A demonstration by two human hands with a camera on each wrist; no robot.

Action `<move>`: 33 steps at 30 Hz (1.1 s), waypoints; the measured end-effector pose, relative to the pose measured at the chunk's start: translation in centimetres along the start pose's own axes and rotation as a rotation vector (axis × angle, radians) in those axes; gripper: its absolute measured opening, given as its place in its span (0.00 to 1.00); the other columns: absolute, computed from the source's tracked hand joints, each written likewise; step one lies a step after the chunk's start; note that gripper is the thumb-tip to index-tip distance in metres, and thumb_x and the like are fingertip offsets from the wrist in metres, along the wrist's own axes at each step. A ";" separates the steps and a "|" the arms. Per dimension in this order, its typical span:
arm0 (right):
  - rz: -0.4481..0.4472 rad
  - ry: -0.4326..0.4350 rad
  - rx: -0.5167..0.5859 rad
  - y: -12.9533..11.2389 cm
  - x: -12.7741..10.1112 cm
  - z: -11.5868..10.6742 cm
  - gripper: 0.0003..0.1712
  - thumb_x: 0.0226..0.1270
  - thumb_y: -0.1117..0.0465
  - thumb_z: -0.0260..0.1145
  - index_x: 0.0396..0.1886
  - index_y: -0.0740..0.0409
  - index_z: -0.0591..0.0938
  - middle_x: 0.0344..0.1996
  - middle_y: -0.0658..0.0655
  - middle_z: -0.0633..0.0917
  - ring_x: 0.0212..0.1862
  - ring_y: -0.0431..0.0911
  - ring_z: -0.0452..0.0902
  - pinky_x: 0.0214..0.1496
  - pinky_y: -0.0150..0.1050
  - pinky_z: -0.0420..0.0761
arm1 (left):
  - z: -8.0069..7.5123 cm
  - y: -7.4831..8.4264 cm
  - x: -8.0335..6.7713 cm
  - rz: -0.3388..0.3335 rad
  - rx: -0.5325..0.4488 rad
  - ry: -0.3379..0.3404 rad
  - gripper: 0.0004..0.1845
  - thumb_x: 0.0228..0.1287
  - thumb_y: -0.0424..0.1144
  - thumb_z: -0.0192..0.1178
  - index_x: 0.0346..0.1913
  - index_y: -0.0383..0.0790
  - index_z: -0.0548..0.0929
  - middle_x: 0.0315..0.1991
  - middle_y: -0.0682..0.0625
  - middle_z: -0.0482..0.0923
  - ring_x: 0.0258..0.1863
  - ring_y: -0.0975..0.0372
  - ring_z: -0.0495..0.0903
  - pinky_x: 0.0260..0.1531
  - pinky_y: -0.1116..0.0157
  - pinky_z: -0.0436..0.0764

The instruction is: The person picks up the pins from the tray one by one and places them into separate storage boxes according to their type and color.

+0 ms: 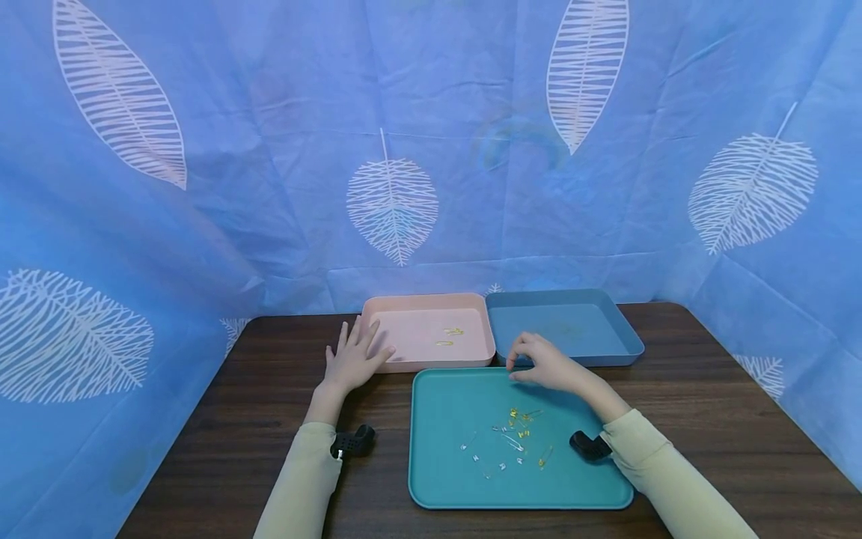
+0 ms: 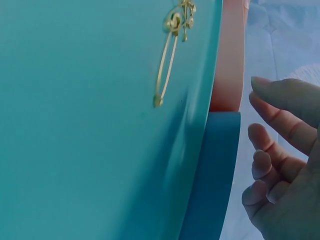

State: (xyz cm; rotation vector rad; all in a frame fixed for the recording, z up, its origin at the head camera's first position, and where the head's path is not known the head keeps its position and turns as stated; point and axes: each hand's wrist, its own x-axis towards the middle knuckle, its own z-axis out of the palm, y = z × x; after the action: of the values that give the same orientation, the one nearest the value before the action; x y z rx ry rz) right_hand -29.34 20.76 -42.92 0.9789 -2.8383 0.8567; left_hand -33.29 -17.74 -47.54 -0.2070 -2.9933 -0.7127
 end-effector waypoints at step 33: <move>0.048 -0.257 0.058 1.6 -3.8 -0.5 0.05 0.54 0.62 0.74 0.26 0.49 0.85 0.36 0.47 0.76 0.41 0.41 0.67 0.43 0.37 0.72 | -0.1 0.0 -0.1 0.012 -0.024 0.001 0.44 0.63 0.73 0.47 0.78 0.60 0.49 0.81 0.48 0.34 0.79 0.46 0.30 0.66 0.27 0.40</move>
State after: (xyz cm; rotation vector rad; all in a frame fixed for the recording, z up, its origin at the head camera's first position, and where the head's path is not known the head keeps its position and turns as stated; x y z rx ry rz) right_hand -27.26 24.23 -43.98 1.1061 -3.0775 0.8819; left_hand -33.17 -17.73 -47.48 -0.2256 -2.9806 -0.7478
